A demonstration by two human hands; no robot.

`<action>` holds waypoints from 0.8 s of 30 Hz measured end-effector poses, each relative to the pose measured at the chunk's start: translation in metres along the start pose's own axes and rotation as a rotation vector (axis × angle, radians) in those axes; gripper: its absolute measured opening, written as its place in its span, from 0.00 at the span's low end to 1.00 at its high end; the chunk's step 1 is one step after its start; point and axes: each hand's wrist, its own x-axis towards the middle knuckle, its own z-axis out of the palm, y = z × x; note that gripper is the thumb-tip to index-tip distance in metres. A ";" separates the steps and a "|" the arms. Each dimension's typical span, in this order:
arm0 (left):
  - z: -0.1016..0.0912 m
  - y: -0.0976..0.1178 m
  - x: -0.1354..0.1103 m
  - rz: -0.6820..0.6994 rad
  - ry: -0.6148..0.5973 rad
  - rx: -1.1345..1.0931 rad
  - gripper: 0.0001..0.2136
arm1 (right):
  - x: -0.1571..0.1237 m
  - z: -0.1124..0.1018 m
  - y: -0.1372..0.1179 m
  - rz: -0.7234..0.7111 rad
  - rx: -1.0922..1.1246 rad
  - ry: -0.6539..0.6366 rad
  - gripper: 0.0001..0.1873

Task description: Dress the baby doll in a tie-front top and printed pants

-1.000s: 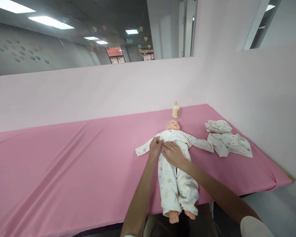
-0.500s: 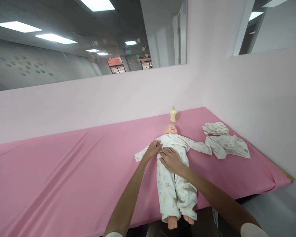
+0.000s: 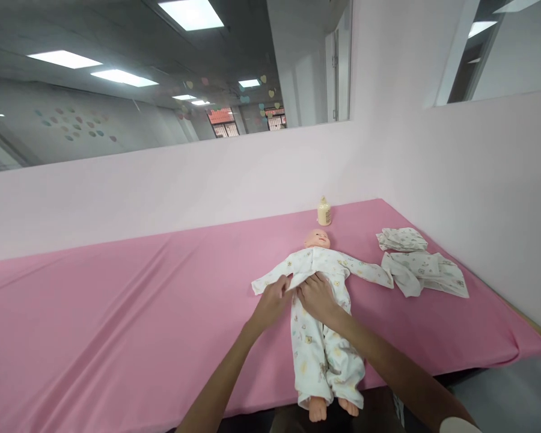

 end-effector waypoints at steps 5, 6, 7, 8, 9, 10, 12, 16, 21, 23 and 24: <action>0.030 -0.009 -0.035 -0.146 0.012 -0.034 0.07 | -0.002 -0.001 -0.002 -0.014 -0.029 -0.056 0.10; 0.036 -0.011 -0.036 -0.169 0.039 -0.048 0.09 | -0.005 -0.004 -0.001 -0.041 -0.015 -0.049 0.10; 0.041 -0.013 -0.037 -0.183 0.067 -0.054 0.09 | -0.008 -0.008 0.001 -0.070 0.012 -0.041 0.11; 0.044 -0.014 -0.037 -0.191 0.096 -0.046 0.08 | -0.013 -0.012 0.004 -0.091 0.049 -0.027 0.11; 0.047 -0.015 -0.037 -0.196 0.126 -0.025 0.06 | -0.019 -0.016 0.009 -0.090 0.084 0.001 0.12; 0.049 -0.015 -0.036 -0.200 0.156 0.004 0.05 | -0.025 -0.020 0.015 -0.064 0.107 0.047 0.12; 0.051 -0.013 -0.036 -0.209 0.210 0.056 0.02 | -0.038 -0.025 0.031 0.047 0.088 0.177 0.12; 0.053 0.002 -0.031 -0.165 0.185 0.021 0.04 | -0.051 -0.020 0.068 0.288 -0.013 0.326 0.14; 0.057 0.021 -0.021 0.033 0.101 0.095 0.11 | -0.039 -0.013 0.088 0.241 0.052 0.236 0.11; 0.056 0.021 -0.020 0.080 0.089 0.139 0.14 | -0.037 -0.020 0.086 0.218 0.104 0.284 0.11; 0.055 0.020 -0.021 0.086 0.077 0.152 0.15 | -0.038 -0.024 0.084 0.235 0.142 0.339 0.12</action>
